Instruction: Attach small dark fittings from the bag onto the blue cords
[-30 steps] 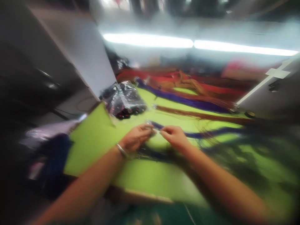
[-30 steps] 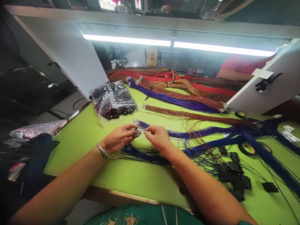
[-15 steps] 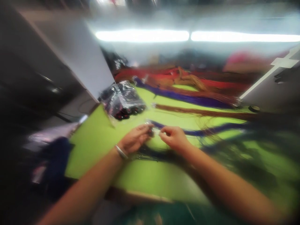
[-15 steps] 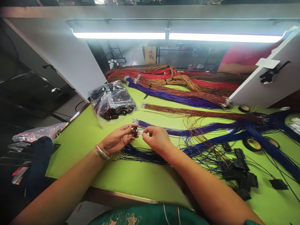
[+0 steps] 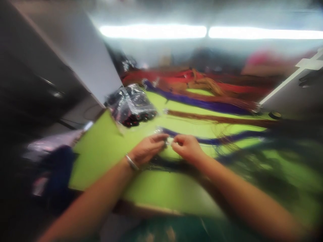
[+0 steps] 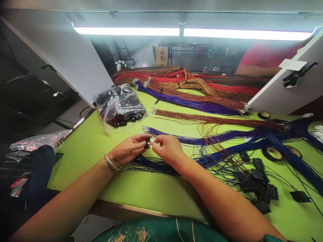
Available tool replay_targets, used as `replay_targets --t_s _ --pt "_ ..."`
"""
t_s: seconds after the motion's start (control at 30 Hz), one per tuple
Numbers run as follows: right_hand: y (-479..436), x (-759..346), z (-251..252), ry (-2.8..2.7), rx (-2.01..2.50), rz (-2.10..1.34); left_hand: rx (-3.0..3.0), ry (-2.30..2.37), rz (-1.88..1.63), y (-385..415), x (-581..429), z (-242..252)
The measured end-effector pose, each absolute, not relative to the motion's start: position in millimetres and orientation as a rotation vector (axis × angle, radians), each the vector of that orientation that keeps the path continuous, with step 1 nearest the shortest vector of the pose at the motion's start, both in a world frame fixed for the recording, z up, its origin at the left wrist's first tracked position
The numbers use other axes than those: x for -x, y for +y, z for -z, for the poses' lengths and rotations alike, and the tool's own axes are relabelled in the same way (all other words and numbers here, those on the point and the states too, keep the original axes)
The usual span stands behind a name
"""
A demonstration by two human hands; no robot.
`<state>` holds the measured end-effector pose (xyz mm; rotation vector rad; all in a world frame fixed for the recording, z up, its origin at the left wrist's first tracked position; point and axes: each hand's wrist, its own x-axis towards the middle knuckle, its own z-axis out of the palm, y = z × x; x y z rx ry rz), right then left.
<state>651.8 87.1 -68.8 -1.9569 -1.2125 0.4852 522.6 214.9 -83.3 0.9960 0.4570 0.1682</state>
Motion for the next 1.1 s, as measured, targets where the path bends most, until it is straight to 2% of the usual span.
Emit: replay_targets --t_s 0.5,0.73,0.97,1.1 --pt "87.2 -651.2 69.7 -1.222 2.002 -0.473 -1.084 0.471 -0.175 215.1 -521.1 87.1" --pt "90.5 -650.7 79.0 -1.266 1.936 -0.467 -1.233 0.469 -0.293 211.8 -524.2 93.1" --pt "92.8 -651.3 67.6 -0.849 1.766 -1.025 -1.143 0.466 -0.276 212.9 -524.2 90.9" --pt "91.4 -649.1 59.8 -0.813 1.772 -1.047 -1.233 0.461 -0.343 213.2 -524.3 91.3"
